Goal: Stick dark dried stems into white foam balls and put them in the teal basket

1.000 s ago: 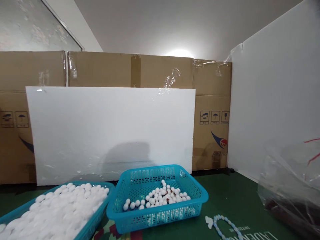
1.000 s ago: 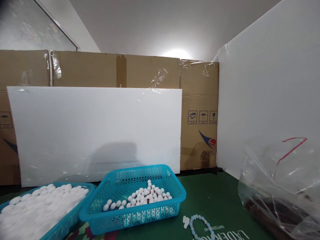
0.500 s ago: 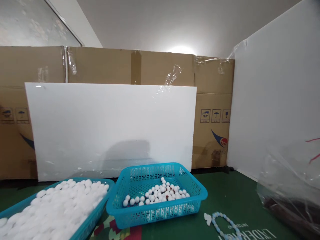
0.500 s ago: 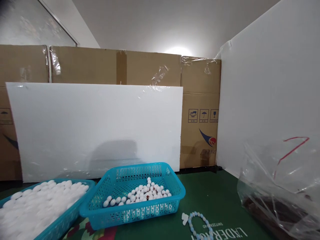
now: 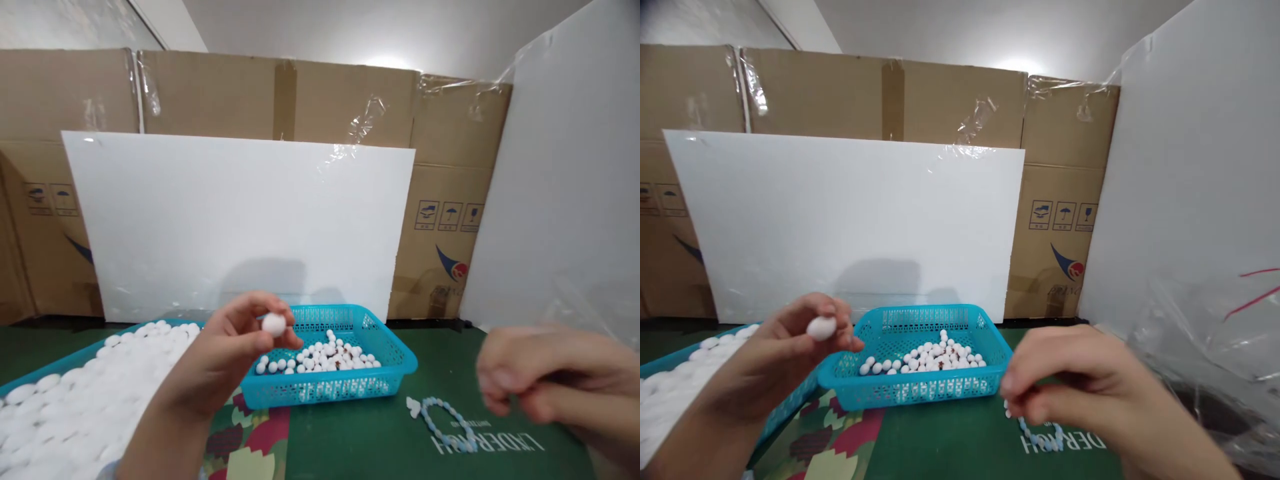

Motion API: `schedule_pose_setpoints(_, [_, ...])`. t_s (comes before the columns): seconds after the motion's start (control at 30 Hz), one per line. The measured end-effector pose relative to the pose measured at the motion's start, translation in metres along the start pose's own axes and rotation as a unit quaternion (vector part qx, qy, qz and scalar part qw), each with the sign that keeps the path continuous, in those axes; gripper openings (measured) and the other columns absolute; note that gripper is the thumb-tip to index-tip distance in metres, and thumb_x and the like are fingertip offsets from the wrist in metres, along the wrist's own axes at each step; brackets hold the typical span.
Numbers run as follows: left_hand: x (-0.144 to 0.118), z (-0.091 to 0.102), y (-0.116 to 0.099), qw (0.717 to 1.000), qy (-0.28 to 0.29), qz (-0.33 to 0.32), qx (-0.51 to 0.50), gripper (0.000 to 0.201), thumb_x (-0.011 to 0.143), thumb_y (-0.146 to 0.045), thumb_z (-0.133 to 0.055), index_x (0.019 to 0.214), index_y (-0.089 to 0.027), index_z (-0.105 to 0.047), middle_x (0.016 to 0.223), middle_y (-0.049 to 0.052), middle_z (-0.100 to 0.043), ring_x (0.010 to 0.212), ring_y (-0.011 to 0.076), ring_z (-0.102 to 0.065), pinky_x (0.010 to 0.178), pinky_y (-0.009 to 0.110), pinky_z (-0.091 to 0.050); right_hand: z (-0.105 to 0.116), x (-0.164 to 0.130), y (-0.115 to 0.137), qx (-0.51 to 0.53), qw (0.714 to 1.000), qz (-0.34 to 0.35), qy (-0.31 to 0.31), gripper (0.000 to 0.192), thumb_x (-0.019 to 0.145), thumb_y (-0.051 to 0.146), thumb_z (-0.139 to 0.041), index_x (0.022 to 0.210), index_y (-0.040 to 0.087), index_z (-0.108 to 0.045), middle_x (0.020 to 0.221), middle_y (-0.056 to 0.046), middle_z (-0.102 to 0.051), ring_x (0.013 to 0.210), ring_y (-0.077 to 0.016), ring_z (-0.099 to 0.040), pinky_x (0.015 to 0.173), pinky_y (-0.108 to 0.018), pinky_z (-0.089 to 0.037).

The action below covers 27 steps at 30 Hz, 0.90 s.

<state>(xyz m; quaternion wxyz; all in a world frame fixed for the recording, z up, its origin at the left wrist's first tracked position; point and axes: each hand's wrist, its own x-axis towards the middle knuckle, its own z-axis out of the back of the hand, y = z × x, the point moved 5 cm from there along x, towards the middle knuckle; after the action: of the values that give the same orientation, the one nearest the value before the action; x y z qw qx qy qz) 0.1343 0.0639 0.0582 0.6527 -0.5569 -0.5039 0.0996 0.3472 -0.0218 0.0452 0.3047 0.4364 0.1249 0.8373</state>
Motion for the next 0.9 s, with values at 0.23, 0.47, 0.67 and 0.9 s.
schedule_pose_setpoints(0.23, [0.004, -0.015, 0.009, 0.998, -0.003, 0.042, -0.04, 0.022, 0.05, -0.009, -0.064, 0.065, -0.02, -0.053, 0.064, -0.003, -0.061, 0.051, 0.0064, -0.052, 0.048, 0.012, -0.043, -0.055, 0.049, 0.009, 0.124, 0.984, -0.128, -0.009, 0.017, 0.065, 0.007, -0.052, 0.069, 0.02, -0.061, 0.066, 0.002, -0.059, 0.06, -0.0078, -0.054, 0.053, -0.013, -0.043])
schedule_pose_setpoints(0.47, [0.001, -0.027, 0.005, 0.997, 0.06, 0.043, -0.019, 0.012, 0.053, -0.013, -0.062, 0.06, -0.019, -0.056, 0.066, -0.003, -0.062, 0.052, 0.006, -0.052, 0.049, 0.011, -0.042, -0.057, 0.044, 0.007, 0.328, 0.927, -0.182, -0.035, 0.022, 0.066, 0.005, -0.048, 0.069, 0.022, -0.062, 0.069, 0.004, -0.06, 0.063, -0.0054, -0.056, 0.057, -0.01, -0.045])
schedule_pose_setpoints(0.67, [-0.001, -0.038, 0.008, 0.994, 0.095, 0.052, -0.025, 0.011, 0.057, -0.011, -0.058, 0.063, -0.02, -0.059, 0.069, -0.003, -0.062, 0.056, 0.0069, -0.054, 0.053, 0.013, -0.045, -0.055, 0.042, 0.02, 0.409, 0.903, -0.134, -0.012, 0.033, 0.06, -0.007, -0.048, 0.065, 0.024, -0.061, 0.069, 0.007, -0.061, 0.062, -0.0032, -0.055, 0.055, -0.006, -0.044])
schedule_pose_setpoints(0.9, [0.0, -0.043, 0.015, 0.992, 0.108, 0.071, 0.007, 0.012, 0.054, -0.012, -0.061, 0.063, -0.02, -0.061, 0.076, -0.003, -0.059, 0.059, 0.007, -0.053, 0.053, 0.012, -0.044, -0.049, 0.04, 0.021, 0.351, 0.93, -0.11, -0.029, 0.035, 0.057, -0.008, -0.049, 0.062, 0.024, -0.063, 0.075, 0.006, -0.06, 0.065, -0.0045, -0.055, 0.055, -0.004, -0.044])
